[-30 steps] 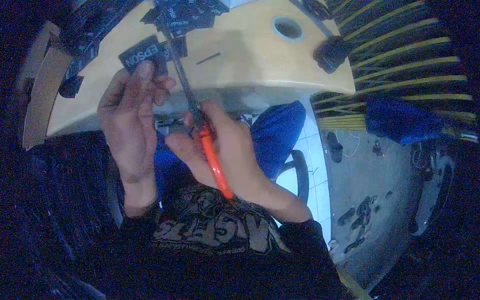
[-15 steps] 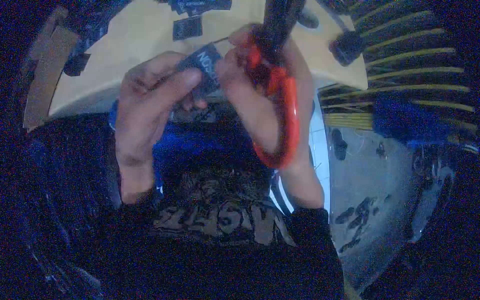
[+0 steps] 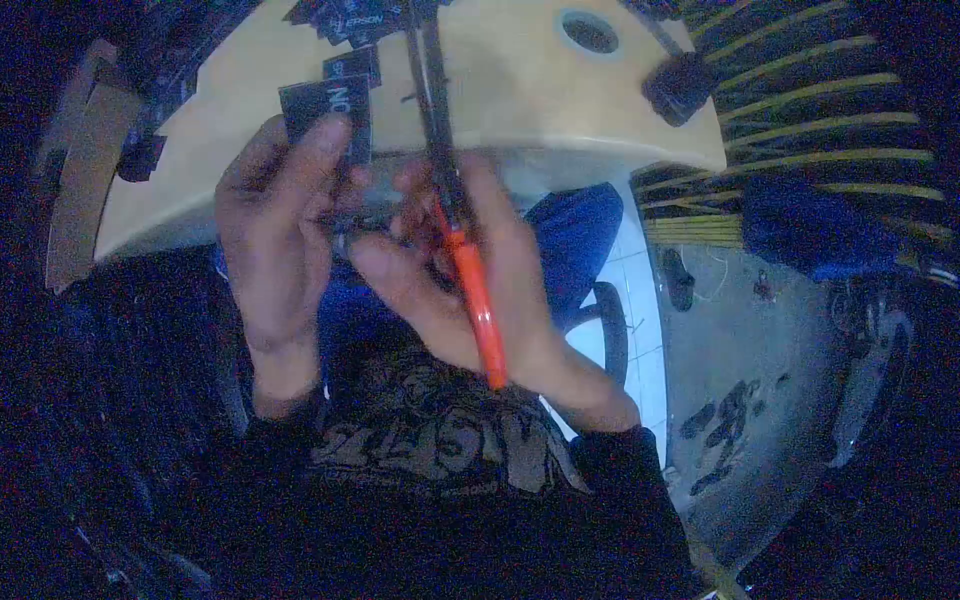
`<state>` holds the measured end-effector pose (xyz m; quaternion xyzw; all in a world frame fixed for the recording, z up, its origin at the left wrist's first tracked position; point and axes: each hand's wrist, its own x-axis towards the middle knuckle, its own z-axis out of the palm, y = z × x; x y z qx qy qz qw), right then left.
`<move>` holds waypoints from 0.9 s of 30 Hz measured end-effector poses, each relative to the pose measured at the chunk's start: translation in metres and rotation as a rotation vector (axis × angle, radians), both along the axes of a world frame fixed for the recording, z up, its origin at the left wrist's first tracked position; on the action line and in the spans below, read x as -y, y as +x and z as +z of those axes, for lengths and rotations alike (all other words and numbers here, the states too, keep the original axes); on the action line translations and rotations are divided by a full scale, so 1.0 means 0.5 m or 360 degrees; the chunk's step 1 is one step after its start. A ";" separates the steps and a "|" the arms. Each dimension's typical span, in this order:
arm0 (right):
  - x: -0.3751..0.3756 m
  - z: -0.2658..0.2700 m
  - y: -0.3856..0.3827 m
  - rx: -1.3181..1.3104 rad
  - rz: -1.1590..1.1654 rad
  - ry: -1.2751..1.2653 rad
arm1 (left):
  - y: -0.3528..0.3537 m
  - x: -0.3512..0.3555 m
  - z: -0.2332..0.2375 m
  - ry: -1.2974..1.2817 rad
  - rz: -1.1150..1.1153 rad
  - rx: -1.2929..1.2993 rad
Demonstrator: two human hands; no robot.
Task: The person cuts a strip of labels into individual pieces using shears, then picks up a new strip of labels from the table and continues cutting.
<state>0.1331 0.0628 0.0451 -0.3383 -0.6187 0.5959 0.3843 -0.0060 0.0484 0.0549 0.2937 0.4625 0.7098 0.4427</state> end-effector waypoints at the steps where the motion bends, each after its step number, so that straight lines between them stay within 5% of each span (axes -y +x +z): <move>1: -0.002 -0.001 -0.012 0.0067 0.0084 -0.0036 | -0.016 -0.007 0.003 -0.0013 0.0016 0.0010; 9: 0.034 -0.023 -0.026 0.0020 0.0152 -0.0010 | 0.002 0.011 0.011 -0.0074 0.0272 -0.0308; 27: 0.013 -0.019 -0.028 0.0311 0.0082 0.0313 | 0.017 -0.004 -0.005 0.0119 0.0458 -0.0343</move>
